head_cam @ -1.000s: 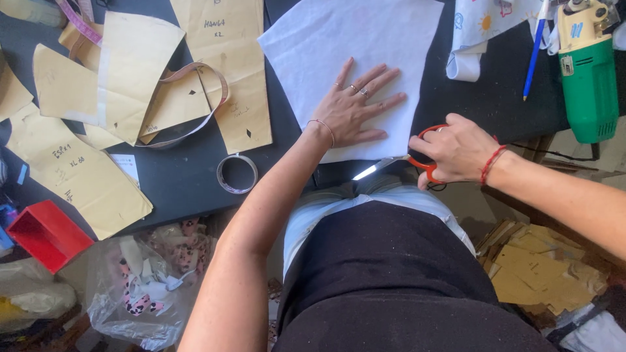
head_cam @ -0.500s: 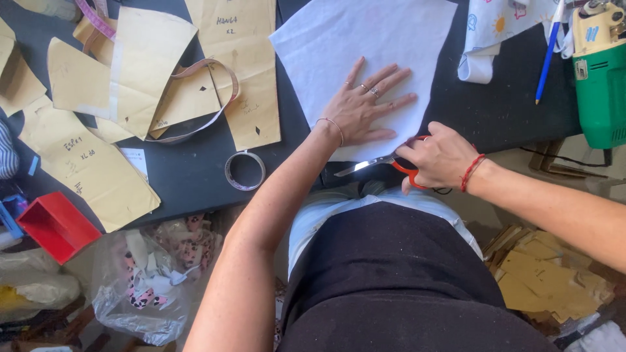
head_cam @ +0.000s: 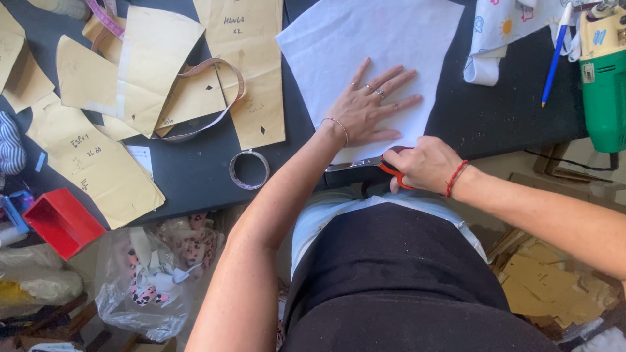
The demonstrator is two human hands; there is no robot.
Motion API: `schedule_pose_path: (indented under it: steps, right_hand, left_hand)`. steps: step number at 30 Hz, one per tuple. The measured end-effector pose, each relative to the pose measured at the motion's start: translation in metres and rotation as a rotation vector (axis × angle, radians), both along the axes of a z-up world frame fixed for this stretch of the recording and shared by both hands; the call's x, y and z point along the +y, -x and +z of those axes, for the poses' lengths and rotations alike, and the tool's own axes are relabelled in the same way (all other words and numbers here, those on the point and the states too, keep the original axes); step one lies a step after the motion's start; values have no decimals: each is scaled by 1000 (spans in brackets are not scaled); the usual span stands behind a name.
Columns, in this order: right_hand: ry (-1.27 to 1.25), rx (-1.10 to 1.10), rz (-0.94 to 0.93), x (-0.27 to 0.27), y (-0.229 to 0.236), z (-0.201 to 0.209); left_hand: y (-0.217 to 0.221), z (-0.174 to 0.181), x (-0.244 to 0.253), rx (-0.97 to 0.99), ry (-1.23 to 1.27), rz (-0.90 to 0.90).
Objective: The person lays out a piece of patterned fabric on a table and places a paper pattern on top. They use a rotary cutter to cut the fabric along the pattern's edge, then switch to scissors to trim the remaining edges. Finally, they fold the cut fabric piece.
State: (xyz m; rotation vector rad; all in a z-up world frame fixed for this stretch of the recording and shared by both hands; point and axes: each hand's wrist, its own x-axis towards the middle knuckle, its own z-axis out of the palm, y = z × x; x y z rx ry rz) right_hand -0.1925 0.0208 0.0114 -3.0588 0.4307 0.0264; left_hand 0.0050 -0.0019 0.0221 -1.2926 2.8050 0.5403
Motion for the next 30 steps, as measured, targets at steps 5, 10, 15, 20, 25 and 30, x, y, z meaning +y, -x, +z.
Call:
schedule_pose_path:
  steps: [5, 10, 15, 20, 25, 30]
  right_hand:
    - [-10, 28, 12, 3, -16, 12]
    - [-94, -45, -55, 9, -33, 15]
    - [-123, 29, -30, 15, -20, -7]
    - [-209, 57, 56, 22, -17, -9]
    - [-179, 153, -174, 1, 38, 28]
    - [-407, 158, -663, -20, 107, 33]
  left_hand:
    - [0, 1, 1, -3, 16, -9]
    - [0, 4, 2, -38, 2, -12]
    - [1, 3, 1, -21, 0, -7]
    - [1, 1, 2, -18, -17, -8]
    - [-3, -22, 1, 93, 119, 195]
    - [-48, -35, -40, 80, 361, 757]
